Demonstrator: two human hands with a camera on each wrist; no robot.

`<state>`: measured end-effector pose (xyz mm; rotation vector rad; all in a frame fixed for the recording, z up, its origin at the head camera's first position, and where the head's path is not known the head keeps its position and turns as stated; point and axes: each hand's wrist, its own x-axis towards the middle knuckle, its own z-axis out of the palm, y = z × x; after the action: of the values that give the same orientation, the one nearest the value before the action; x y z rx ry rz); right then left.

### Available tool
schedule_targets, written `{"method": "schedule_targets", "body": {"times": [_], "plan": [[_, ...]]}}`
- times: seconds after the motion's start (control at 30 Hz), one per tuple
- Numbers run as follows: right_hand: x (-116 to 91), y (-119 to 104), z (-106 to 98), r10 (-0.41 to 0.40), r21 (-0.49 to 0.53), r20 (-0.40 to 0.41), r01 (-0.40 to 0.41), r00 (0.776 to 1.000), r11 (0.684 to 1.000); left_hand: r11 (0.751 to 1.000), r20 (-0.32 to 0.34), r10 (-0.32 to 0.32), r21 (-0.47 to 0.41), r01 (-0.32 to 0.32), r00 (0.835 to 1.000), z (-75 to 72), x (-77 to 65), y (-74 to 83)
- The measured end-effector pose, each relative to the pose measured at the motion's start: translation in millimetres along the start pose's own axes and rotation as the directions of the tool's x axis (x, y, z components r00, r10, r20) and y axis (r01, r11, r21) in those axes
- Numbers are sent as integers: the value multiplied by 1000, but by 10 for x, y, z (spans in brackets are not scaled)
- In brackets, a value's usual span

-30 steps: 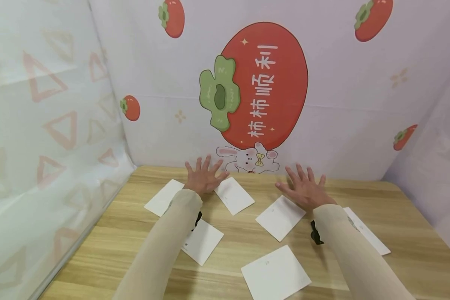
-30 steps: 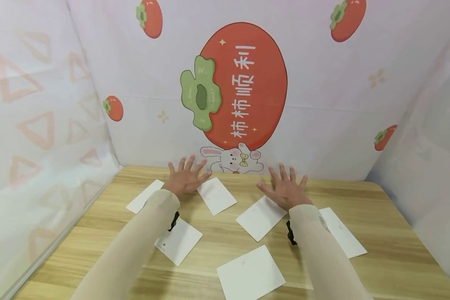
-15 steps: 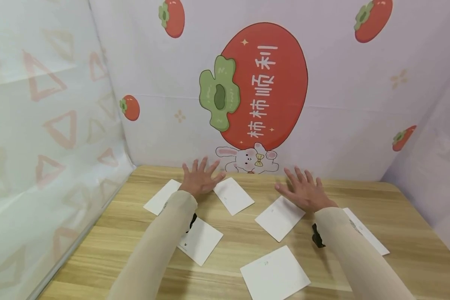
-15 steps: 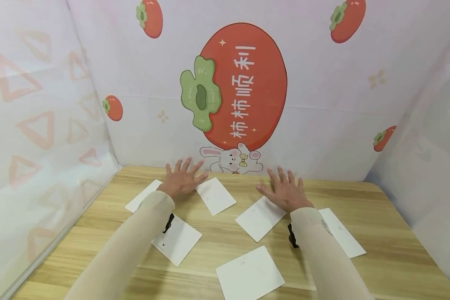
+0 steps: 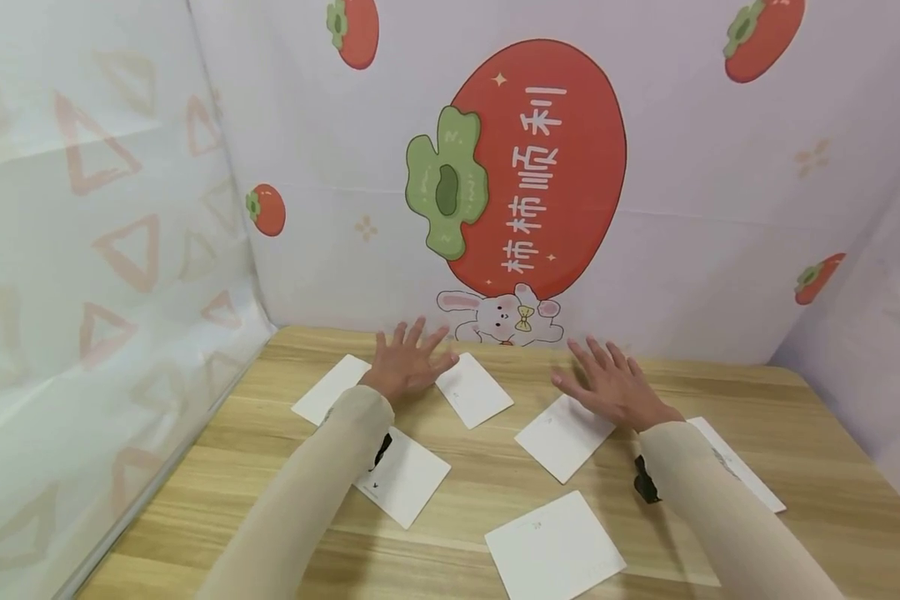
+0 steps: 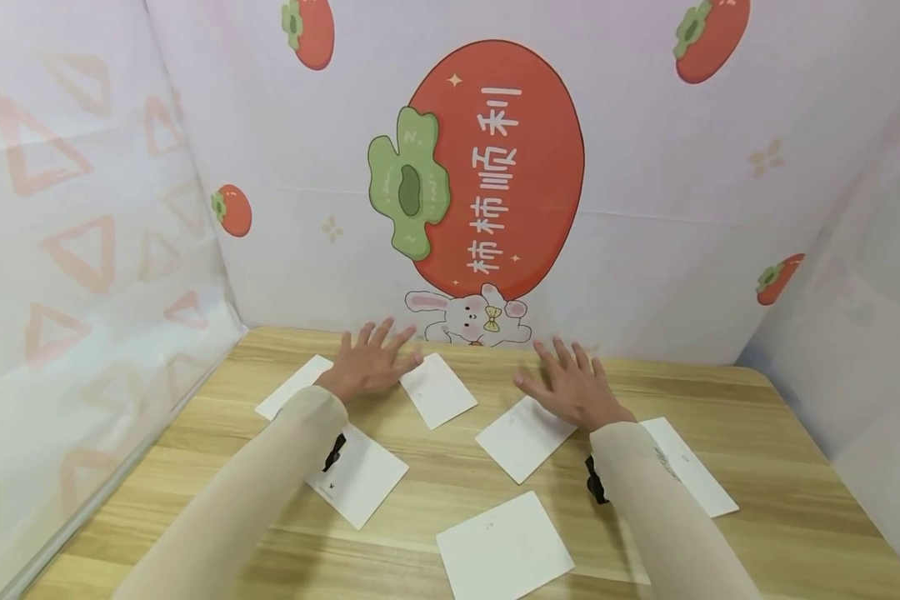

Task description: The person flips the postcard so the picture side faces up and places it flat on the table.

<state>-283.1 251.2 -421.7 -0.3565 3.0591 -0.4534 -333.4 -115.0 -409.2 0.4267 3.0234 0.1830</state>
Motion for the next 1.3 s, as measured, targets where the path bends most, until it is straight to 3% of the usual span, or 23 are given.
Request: {"method": "schedule_targets", "body": {"times": [0.2,0.9,1.3], "plan": [[-23,13,28,-32,-8,-4,32,999,999,999,13,25,43,-26,1000,44,-9,16],[-150,53,80,-178,-32,-52,177,983,984,986,-14,165,35,-164,986,120,-188,129],[-280,68,76,-218,21,-40,219,975,976,975,-1,219,45,-219,976,163,-304,213]]}}
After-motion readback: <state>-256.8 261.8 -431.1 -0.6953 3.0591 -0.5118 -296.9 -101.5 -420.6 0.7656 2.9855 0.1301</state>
